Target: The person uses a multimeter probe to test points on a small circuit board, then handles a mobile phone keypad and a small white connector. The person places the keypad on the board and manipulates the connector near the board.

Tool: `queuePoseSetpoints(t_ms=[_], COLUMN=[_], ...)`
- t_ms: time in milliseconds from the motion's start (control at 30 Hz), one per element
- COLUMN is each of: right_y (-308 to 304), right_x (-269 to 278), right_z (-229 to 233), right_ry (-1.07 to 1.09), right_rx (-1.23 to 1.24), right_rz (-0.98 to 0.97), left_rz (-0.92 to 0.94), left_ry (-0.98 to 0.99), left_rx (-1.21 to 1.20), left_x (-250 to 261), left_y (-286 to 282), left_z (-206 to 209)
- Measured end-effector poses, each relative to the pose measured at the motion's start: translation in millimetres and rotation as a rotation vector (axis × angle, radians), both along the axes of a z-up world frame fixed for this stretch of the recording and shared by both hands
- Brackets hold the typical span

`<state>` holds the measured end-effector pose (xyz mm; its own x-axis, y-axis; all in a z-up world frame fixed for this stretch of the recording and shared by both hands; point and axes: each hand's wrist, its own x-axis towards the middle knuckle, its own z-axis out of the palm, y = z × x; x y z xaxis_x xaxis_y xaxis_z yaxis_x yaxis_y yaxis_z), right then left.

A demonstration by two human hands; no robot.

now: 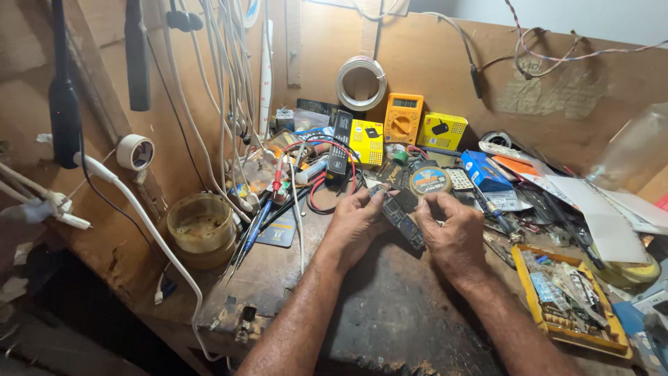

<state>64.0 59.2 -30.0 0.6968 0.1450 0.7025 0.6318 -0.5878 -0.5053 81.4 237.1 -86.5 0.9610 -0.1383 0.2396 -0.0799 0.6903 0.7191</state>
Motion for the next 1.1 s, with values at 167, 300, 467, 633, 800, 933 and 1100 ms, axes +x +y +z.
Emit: queuePoseSetpoints(t_ms=[167,300,467,633,800,933,1100], right_y=[1.4,4.2,6.1,2.6,-14.5,-21.1,-24.9], right_x=[0.9,-1.9,-1.3,10.2,13.0,11.1,9.0], right_z=[-3.6,-3.5,-5.2,-14.8,-19.7,-20.2,-20.9], right_ry=[0.001,0.054,0.101,-0.049,0.055,-0.033,-0.060], right_rx=[0.043,0.082,0.138,0.261,0.358,0.288,0.257], right_rz=[-0.010,-0.030,0.044,-0.040,-0.168,-0.225,-0.247], left_rz=[0.015,0.019,0.007,0.001,-0.113,-0.183,-0.207], left_ry=[0.021,0.025,0.033,0.079,-0.016,-0.018,-0.012], left_rx=[0.012,0.021,0.031,-0.040,-0.094,-0.087,-0.078], left_x=[3.2,4.4,3.9,2.8,-2.0,-9.7,-13.2], left_y=[-0.4,-0.8,-0.1,0.4,3.1,2.8,1.7], left_z=[-3.1,-4.5,-3.2,1.6,9.0,19.3,24.9])
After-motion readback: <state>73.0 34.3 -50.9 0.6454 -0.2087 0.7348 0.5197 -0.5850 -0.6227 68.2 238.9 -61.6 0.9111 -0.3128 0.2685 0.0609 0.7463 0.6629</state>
